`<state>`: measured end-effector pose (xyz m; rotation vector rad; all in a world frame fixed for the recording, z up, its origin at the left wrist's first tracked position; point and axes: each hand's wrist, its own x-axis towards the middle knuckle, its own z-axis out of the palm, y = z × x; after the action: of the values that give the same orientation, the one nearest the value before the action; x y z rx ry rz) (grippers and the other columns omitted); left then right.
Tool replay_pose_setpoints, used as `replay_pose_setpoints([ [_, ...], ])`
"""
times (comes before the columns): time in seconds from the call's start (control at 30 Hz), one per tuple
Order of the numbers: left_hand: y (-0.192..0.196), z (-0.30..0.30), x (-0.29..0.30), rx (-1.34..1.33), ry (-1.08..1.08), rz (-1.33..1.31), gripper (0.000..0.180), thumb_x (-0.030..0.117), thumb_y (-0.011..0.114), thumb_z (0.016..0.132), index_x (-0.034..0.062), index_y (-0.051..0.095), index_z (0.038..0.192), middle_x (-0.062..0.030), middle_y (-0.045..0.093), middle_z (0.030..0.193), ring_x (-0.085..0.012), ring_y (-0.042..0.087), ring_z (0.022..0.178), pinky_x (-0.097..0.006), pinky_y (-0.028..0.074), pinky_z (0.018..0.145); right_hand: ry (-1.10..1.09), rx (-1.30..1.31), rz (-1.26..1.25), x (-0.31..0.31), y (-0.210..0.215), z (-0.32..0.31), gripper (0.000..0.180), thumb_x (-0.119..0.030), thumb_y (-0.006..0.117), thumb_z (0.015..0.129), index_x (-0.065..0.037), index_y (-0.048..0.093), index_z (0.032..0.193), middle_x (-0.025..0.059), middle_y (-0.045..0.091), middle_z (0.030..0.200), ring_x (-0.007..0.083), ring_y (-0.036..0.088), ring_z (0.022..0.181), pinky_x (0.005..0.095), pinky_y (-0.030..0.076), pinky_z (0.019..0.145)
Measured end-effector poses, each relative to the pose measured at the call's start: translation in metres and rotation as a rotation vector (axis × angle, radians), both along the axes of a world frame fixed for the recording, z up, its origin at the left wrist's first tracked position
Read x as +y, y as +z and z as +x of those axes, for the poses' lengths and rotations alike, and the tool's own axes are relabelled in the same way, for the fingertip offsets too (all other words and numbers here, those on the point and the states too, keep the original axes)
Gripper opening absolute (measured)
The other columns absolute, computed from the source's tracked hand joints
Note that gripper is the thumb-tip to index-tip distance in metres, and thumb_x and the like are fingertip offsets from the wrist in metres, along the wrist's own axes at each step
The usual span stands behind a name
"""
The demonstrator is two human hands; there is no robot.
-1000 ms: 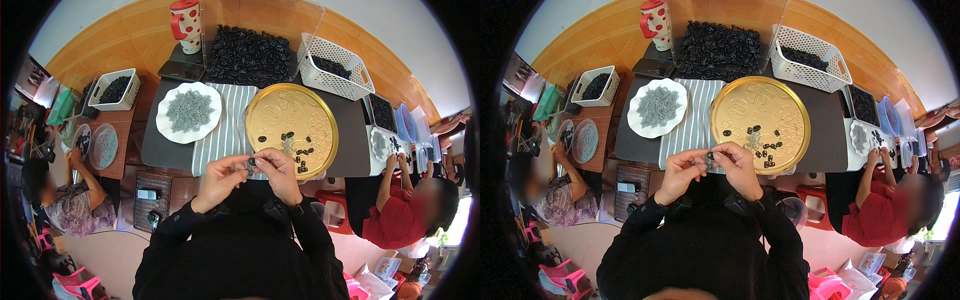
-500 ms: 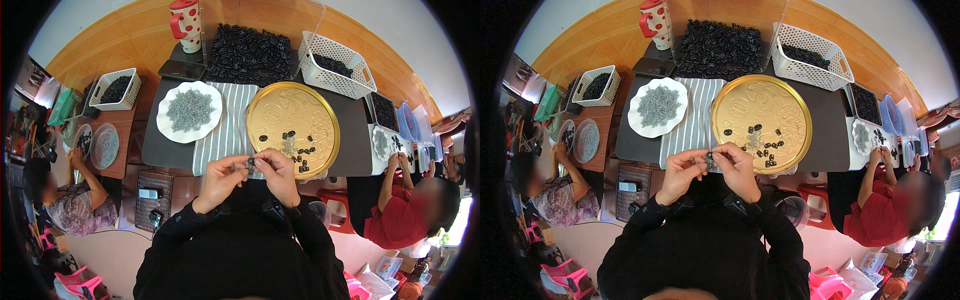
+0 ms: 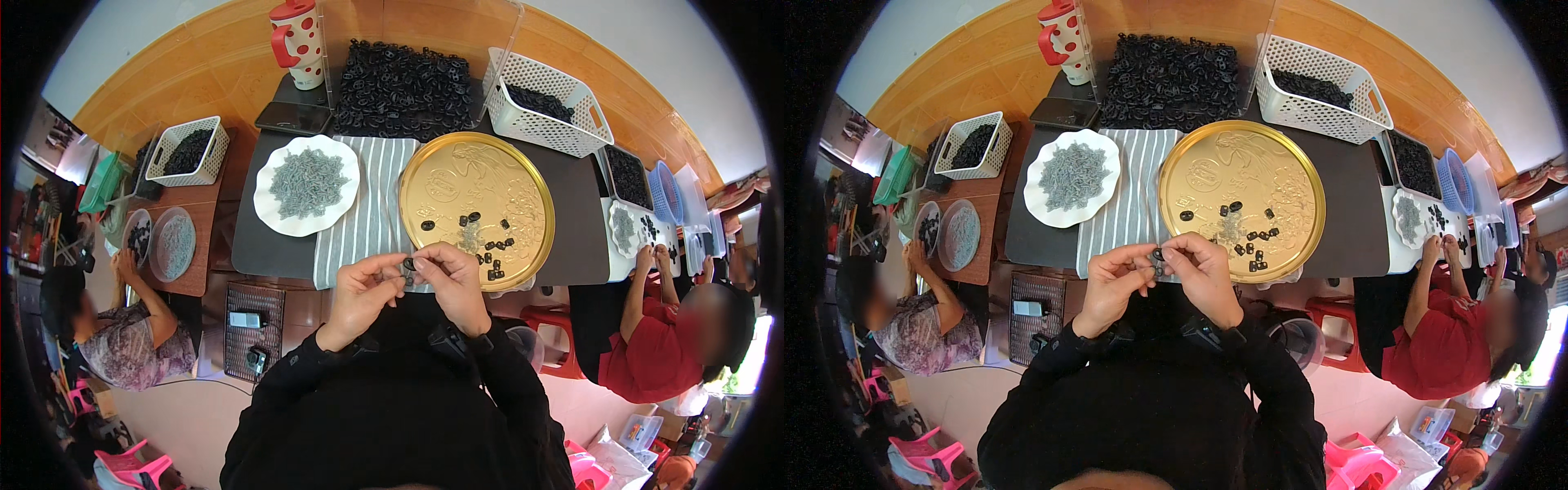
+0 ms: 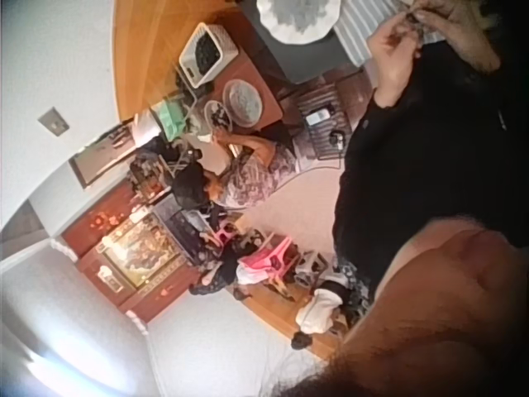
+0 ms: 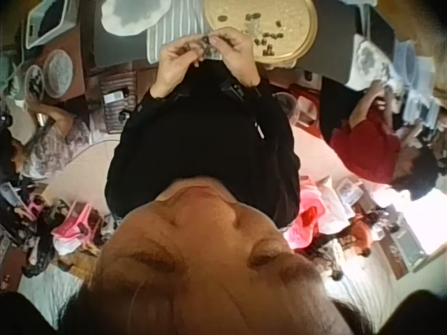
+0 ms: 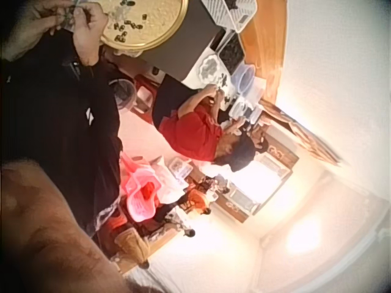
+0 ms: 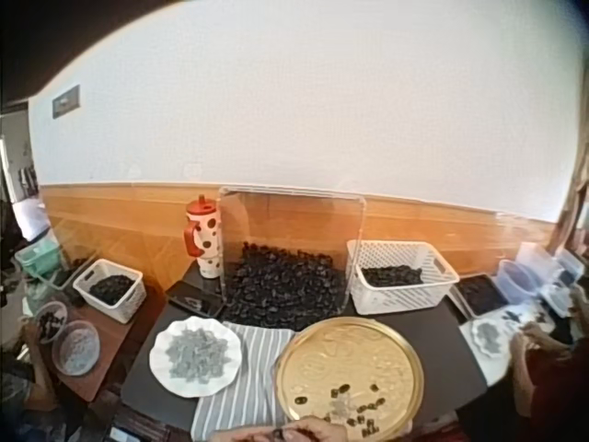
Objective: The person gathers black plastic components onto a tray and joins them with small grey pins by hand, repeating the process and setting the assembled units back onto the tray.
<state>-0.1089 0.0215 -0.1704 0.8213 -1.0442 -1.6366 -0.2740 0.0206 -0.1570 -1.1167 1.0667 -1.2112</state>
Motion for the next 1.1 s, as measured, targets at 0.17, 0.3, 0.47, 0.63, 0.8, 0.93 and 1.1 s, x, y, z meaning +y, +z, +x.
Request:
replay_pose_setpoints([
  [0.17,0.0031,-0.0011,-0.0001,-0.005,0.001,0.011,0.032,-0.009,0.059,0.081,-0.0033,0.061,0.113,-0.0064,0.062,0.079,-0.0105,0.059,0.064,-0.02,0.047,0.051,0.003,-0.13,0.12,-0.0014,-0.0047,-0.002,0.009,-0.003,0.059,0.088,0.002,0.064,0.094,0.0024,0.063,0.076,0.0065,0.058,0.065,0.0202,0.048,0.063],
  [0.3,0.0041,-0.0017,0.0,0.007,-0.005,0.026,0.032,-0.009,0.059,0.081,-0.0033,0.061,0.113,-0.0062,0.063,0.079,-0.0106,0.059,0.064,-0.02,0.047,0.051,-0.007,-0.081,0.08,-0.0001,-0.0034,-0.0017,0.008,-0.002,0.058,0.089,0.002,0.063,0.093,0.0024,0.063,0.077,0.0065,0.057,0.065,0.0199,0.048,0.063],
  [0.47,0.0022,-0.0007,0.0001,0.012,0.001,0.024,0.031,-0.008,0.059,0.081,-0.0032,0.062,0.112,-0.0059,0.063,0.079,-0.0105,0.059,0.064,-0.02,0.047,0.051,-0.01,0.013,-0.034,0.0012,-0.0028,0.0008,0.008,-0.004,0.058,0.089,0.003,0.061,0.09,0.0005,0.06,0.075,0.0052,0.056,0.067,0.0199,0.047,0.062],
  [0.63,0.0009,-0.0001,0.0009,-0.008,0.003,0.022,0.03,-0.008,0.059,0.082,-0.0031,0.062,0.111,-0.006,0.063,0.08,-0.0104,0.059,0.064,-0.02,0.048,0.052,0.061,0.066,-0.082,0.0014,-0.0014,-0.0036,0.006,0.001,0.057,0.089,0.003,0.061,0.091,0.0013,0.059,0.079,0.0057,0.056,0.07,0.0202,0.046,0.064],
  [0.8,-0.0009,-0.0001,0.002,-0.009,0.037,0.019,0.027,-0.009,0.058,0.082,-0.0029,0.065,0.107,-0.0062,0.063,0.081,-0.0105,0.06,0.067,-0.02,0.048,0.053,0.104,0.083,-0.102,0.0025,-0.0006,-0.002,0.006,0.003,0.056,0.088,0.003,0.061,0.092,0.0007,0.058,0.079,0.0052,0.055,0.071,0.02,0.046,0.065],
  [0.93,0.0,-0.0015,0.0028,-0.018,0.039,0.02,0.027,-0.009,0.058,0.082,-0.0026,0.065,0.107,-0.0067,0.063,0.081,-0.0107,0.06,0.068,-0.02,0.048,0.054,0.107,0.042,-0.076,0.0044,0.0003,-0.0026,0.008,0.003,0.056,0.088,0.003,0.061,0.093,0.0011,0.059,0.08,0.0055,0.056,0.071,0.0202,0.047,0.066],
  [1.1,-0.0039,-0.0029,0.0046,0.033,0.041,-0.016,0.027,-0.008,0.058,0.084,-0.0021,0.064,0.109,-0.0083,0.063,0.085,-0.0123,0.061,0.072,-0.022,0.05,0.056,0.091,-0.027,-0.042,0.0066,0.0,-0.0024,0.009,0.003,0.056,0.088,0.003,0.062,0.095,0.0018,0.06,0.083,0.0059,0.057,0.073,0.0201,0.047,0.067],
])
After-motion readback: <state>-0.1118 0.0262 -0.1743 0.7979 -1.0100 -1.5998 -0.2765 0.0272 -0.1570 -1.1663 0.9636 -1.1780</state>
